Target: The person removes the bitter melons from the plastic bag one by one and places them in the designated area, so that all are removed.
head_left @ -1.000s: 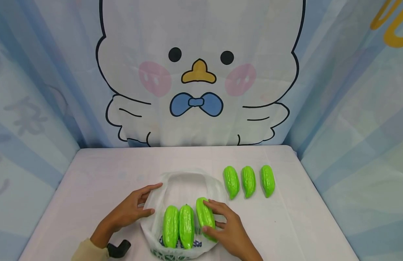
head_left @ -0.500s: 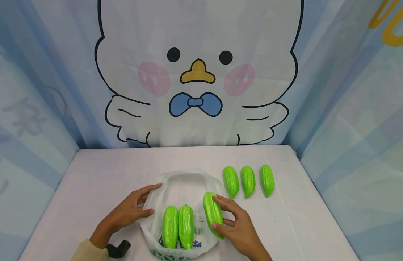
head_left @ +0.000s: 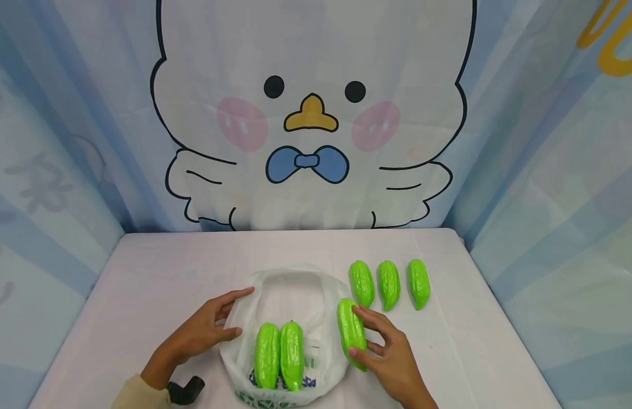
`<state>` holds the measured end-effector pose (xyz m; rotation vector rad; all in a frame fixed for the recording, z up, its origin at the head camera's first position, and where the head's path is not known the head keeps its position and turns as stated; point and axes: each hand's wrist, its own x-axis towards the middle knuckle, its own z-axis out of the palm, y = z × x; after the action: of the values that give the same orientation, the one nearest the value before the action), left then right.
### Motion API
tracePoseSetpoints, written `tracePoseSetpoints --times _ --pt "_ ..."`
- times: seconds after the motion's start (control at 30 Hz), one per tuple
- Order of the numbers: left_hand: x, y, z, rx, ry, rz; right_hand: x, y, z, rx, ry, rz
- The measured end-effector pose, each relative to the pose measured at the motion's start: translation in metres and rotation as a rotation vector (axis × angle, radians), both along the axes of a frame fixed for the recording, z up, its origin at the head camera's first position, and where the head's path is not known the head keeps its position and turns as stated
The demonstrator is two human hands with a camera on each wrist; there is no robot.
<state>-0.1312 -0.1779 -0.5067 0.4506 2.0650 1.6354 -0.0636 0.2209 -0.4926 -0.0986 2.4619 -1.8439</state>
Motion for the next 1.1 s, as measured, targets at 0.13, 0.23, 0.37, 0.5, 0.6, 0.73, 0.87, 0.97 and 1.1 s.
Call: tracePoseSetpoints --times 0.13,0.23,0.37,0.5,0.6,0.73,0.87,0.97,1.1 --pt "0.000 0.000 0.000 -0.002 0.000 0.000 0.001 0.005 -0.004 -0.011 0.000 -0.037" --pt "0.001 0.000 0.000 -0.006 0.003 0.000 0.002 0.009 -0.007 -0.024 -0.003 -0.064" --pt "0.001 0.000 0.000 -0.007 0.003 0.000 0.003 0.014 -0.010 -0.031 0.001 -0.093" --pt "0.000 0.000 -0.001 -0.016 0.004 0.005 0.005 0.017 -0.013 -0.017 0.000 -0.119" --pt "0.000 0.000 -0.001 -0.024 0.003 0.011 0.007 0.019 -0.014 0.010 -0.014 -0.138" --pt "0.000 0.000 -0.002 -0.026 0.001 0.014 0.010 0.022 -0.016 0.044 -0.035 -0.165" --pt "0.000 0.000 -0.002 -0.024 0.008 0.013 0.011 0.026 -0.019 0.062 -0.051 -0.199" --pt "0.001 0.000 -0.002 -0.022 0.019 0.007 0.010 0.028 -0.021 0.088 -0.064 -0.220" --pt "0.002 0.000 -0.002 -0.022 0.028 0.000 0.010 0.032 -0.024 0.144 -0.074 -0.236"
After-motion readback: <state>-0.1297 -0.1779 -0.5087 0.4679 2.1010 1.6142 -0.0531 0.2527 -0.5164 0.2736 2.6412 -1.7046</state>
